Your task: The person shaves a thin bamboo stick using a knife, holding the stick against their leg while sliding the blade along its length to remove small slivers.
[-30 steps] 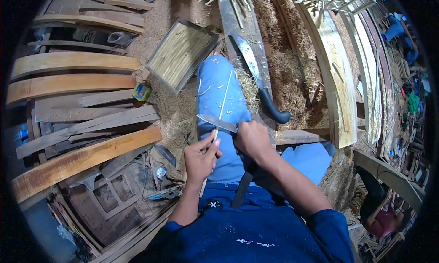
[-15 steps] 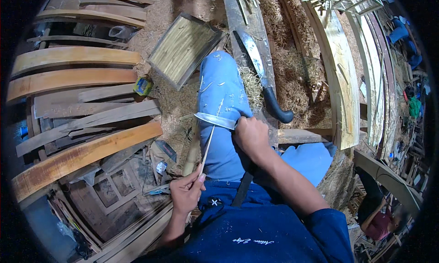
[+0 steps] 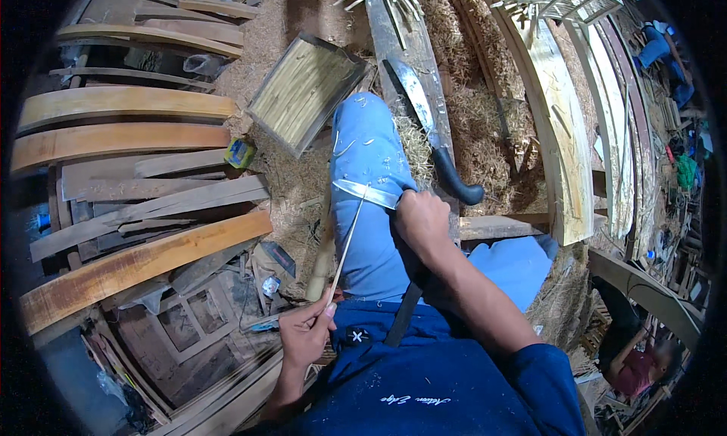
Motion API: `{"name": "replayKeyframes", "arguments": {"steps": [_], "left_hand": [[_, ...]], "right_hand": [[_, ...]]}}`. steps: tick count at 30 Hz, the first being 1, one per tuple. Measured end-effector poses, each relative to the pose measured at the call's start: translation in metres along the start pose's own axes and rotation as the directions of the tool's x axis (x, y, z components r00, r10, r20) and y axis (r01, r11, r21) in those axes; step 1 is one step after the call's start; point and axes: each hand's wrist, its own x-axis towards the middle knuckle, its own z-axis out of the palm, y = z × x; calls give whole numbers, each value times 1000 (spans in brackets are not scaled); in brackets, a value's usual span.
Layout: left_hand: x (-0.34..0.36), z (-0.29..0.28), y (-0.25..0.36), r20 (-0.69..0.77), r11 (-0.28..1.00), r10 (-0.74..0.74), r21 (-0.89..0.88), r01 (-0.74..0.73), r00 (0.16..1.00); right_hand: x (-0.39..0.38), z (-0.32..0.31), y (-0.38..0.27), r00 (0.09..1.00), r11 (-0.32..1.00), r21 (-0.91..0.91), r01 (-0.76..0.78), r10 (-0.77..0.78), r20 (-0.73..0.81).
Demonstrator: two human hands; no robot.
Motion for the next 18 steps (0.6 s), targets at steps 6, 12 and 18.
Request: {"name": "replayKeyframes", "arguments": {"steps": [6,12,18], "left_hand": [[-30,-16,-16,-13,988,146,53,-145,989],[-6,1,8,142,986,150,-88,-138,979],[8,10,19,222,983,174,-94,-157,959]], "right_hand": [[27,-25,54,963,940,250,-231,257,-77],[-2,-68,31,941,303,892,-337,63,334],[-20,-89,24,925,82,928,-364,-90,370]]}}
